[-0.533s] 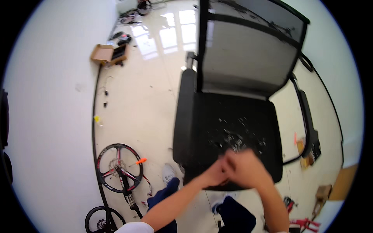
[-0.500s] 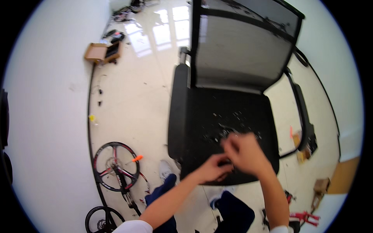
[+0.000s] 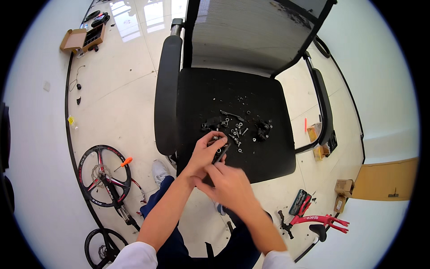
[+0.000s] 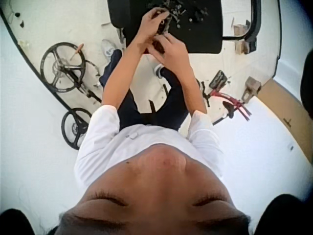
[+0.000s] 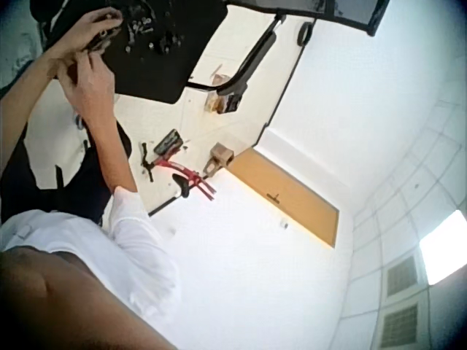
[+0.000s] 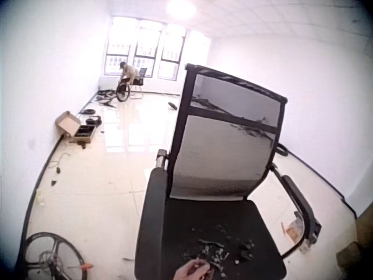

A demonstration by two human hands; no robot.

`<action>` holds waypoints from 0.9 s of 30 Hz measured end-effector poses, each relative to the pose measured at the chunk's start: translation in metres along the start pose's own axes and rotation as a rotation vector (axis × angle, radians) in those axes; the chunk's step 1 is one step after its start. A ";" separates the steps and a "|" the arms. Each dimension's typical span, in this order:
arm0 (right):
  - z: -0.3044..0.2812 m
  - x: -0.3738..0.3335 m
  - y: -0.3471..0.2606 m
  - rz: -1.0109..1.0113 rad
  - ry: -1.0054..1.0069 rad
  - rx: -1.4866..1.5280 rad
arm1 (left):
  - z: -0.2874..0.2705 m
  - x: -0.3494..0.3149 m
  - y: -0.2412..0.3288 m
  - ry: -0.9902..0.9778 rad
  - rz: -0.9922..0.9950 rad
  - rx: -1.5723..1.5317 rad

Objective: The person assembles small mechanical components on a black mat, using an Allen key to tighten screws and fasteners. They repeatedly pick up parts, align them, and secure them together while seated at a workbench.

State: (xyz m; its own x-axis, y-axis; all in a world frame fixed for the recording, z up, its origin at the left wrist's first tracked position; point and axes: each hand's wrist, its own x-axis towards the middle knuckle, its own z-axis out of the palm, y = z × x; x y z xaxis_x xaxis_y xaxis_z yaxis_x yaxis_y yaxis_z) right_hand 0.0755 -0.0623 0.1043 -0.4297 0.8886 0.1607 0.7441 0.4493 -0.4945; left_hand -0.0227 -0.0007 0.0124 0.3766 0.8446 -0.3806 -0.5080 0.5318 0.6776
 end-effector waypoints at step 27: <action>-0.068 0.090 0.082 0.616 -0.287 0.605 | 0.012 -0.023 0.011 -0.423 -0.252 -0.050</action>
State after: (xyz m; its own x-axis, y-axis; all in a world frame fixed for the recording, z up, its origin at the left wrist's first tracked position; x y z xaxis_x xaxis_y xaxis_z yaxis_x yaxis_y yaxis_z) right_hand 0.1325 0.0609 0.1360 -0.2156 0.8616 -0.4595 0.5238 -0.2951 -0.7991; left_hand -0.0282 -0.0150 0.0364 0.7686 0.5959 -0.2327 -0.3932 0.7270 0.5628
